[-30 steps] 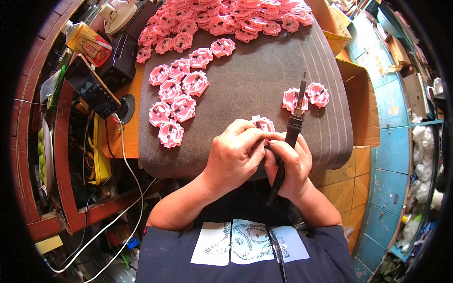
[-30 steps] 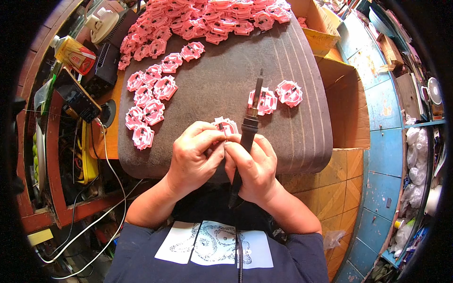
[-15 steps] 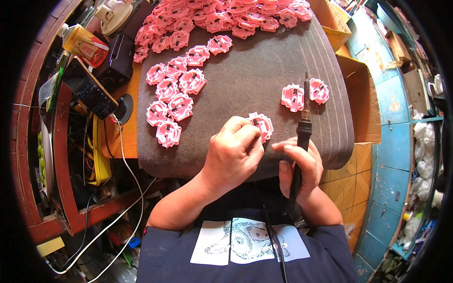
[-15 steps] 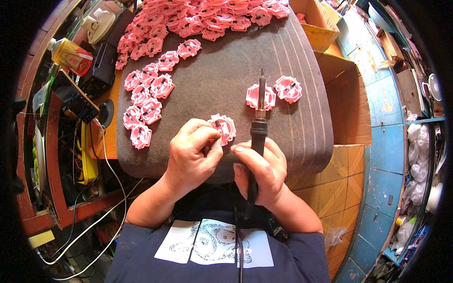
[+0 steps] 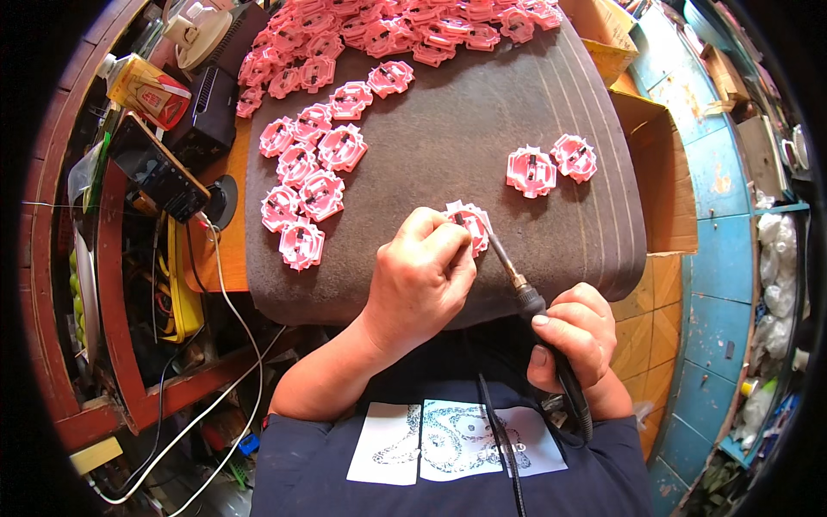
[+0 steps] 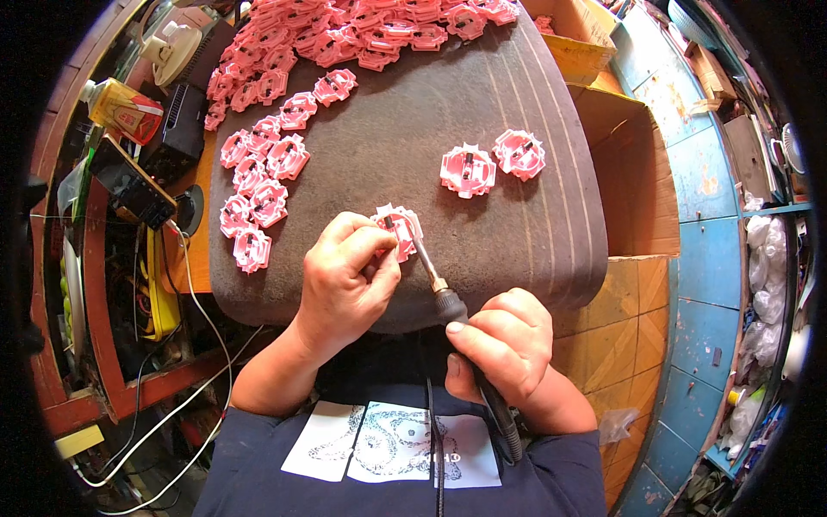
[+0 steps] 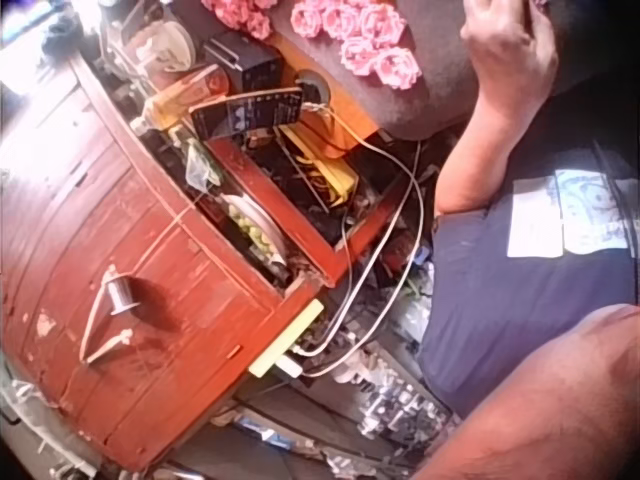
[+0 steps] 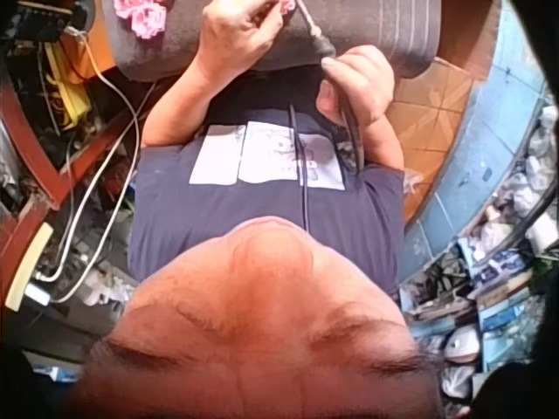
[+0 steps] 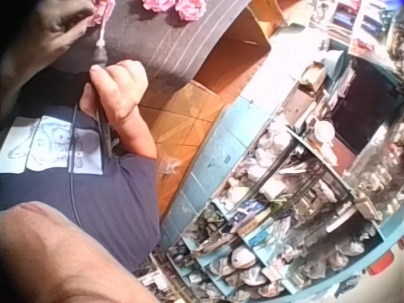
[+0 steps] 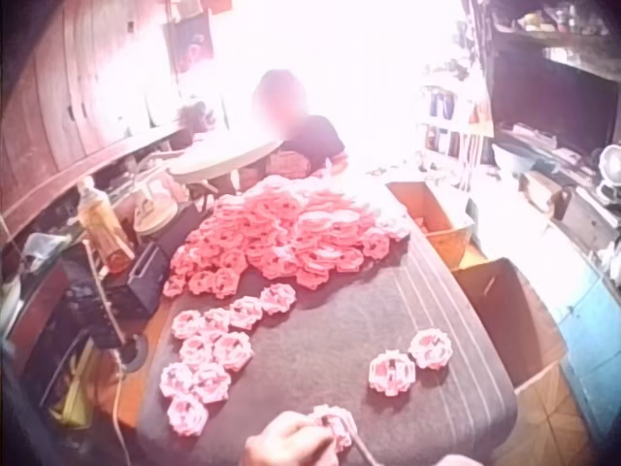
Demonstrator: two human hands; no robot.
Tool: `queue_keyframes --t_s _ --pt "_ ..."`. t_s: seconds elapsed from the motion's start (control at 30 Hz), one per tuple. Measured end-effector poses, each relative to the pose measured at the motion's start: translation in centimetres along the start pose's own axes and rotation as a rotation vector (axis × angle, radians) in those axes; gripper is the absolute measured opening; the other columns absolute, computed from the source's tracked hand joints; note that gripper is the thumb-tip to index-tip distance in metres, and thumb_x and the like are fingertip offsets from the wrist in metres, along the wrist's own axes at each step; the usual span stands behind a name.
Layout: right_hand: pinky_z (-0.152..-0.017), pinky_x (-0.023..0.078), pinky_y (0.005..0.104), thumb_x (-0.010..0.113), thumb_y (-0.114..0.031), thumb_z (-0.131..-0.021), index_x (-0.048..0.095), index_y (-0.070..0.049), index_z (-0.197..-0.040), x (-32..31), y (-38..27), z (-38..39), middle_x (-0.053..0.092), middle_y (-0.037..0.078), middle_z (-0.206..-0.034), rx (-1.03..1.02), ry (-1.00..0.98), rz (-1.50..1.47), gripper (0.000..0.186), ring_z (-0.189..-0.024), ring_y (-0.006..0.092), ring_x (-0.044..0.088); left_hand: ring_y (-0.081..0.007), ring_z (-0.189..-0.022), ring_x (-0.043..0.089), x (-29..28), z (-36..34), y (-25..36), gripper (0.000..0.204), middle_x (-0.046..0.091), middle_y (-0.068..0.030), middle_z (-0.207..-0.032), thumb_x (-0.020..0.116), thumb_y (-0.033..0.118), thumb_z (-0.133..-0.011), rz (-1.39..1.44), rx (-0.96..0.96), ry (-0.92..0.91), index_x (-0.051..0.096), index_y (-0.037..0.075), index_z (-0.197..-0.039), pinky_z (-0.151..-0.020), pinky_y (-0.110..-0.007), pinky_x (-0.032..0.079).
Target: The person uses a soldering iron to apply heat to small pink plastic components on a workbench. They pick up each piece, apply the soldering iron to specific areas, and place the finished pieces into a cardboard box.
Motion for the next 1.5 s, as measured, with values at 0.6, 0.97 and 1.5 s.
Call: queue_keyframes --t_s 0.6,0.97,1.5 --pt "-0.053 0.039 0.0374 0.073 -0.009 -0.079 0.069 -0.002 -0.105 0.52 -0.04 -0.05 0.06 0.006 -0.071 -0.001 -0.02 -0.011 0.027 -0.057 0.0234 0.054 -0.0139 -0.064 0.065 0.15 0.24 -0.06 0.012 0.064 -0.0089 -0.096 0.076 -0.004 -0.087 -0.031 0.07 -0.001 0.072 0.002 -0.097 -0.058 -0.029 0.053" --pt "-0.053 0.039 0.0374 0.073 -0.008 -0.079 0.067 -0.002 -0.106 0.43 -0.04 -0.2 0.061 0.006 -0.071 0.001 -0.017 -0.027 0.029 -0.057 0.0233 0.054 -0.0135 -0.065 0.065 0.28 0.25 -0.1 0.012 0.064 -0.0088 -0.097 0.076 -0.004 -0.088 -0.048 0.051 -0.023 0.072 0.002 -0.099 -0.059 -0.028 0.053" --pt "-0.052 0.039 0.0372 0.072 -0.007 -0.077 0.067 -0.001 -0.105 0.45 -0.12 -0.21 0.061 0.006 -0.071 -0.011 -0.005 -0.018 0.029 -0.055 0.0234 0.054 -0.0334 -0.075 0.069 0.07 0.05 0.17 0.009 0.063 -0.0138 -0.092 0.076 0.001 -0.088 0.003 0.016 -0.003 0.07 0.004 -0.095 -0.066 -0.043 0.057"
Point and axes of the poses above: each hand's wrist, its own z-axis away from the middle knuckle, its own x-axis out of the palm, y = z × x, the point moved 10 cm from there along -z, towards the middle knuckle
